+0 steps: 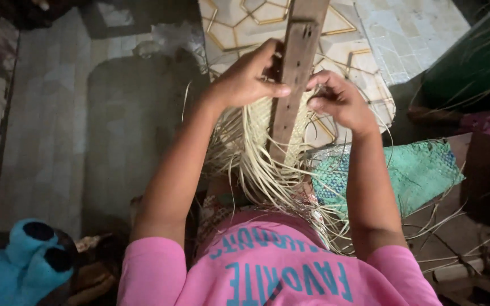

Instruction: Weaving dried palm leaves around a wooden guide to create a structured mat or craft item.

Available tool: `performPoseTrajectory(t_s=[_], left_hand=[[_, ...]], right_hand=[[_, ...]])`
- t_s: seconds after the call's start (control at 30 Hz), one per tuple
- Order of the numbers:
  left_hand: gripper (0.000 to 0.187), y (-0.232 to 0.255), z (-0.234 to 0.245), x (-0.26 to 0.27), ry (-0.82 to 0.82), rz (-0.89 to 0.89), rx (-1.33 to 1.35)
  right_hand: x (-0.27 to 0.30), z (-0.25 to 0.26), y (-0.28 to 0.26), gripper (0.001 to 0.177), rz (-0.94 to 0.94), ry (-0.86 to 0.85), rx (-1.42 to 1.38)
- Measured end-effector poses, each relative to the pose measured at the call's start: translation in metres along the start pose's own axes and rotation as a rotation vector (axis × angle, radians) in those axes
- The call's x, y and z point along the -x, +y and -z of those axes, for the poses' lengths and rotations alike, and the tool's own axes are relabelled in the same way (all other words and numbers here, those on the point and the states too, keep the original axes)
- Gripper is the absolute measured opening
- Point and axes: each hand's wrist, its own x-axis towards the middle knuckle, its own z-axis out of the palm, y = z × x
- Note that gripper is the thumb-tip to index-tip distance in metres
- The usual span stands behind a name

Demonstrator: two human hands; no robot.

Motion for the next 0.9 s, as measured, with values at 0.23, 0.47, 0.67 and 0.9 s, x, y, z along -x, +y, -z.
performPoseTrajectory(t_s=[0.23, 0.47, 0.67, 0.9], left_hand=[[0.06, -0.001, 0.008, -0.004, -0.082, -0.038, -0.017], [0.07, -0.005, 0.014, 0.001, -0.066, 0.004, 0.043], [0.049, 0.002, 0.007, -0.009, -0.061, -0.038, -0.069], [0.048, -0.004, 0.003, -0.012, -0.01, 0.005, 0.023]], right_hand=[[0.005, 0.002, 0.011, 0.018, 0.036, 0.061, 0.001], [-0.011, -0.046, 0.012, 0.011, 0.067, 0.461, -0.149], [-0.015, -0.043, 0.025, 0.009, 0.049, 0.478, -0.518], [-0.028, -0.012, -0.033, 0.029, -0.437, 0.475, 0.327]])
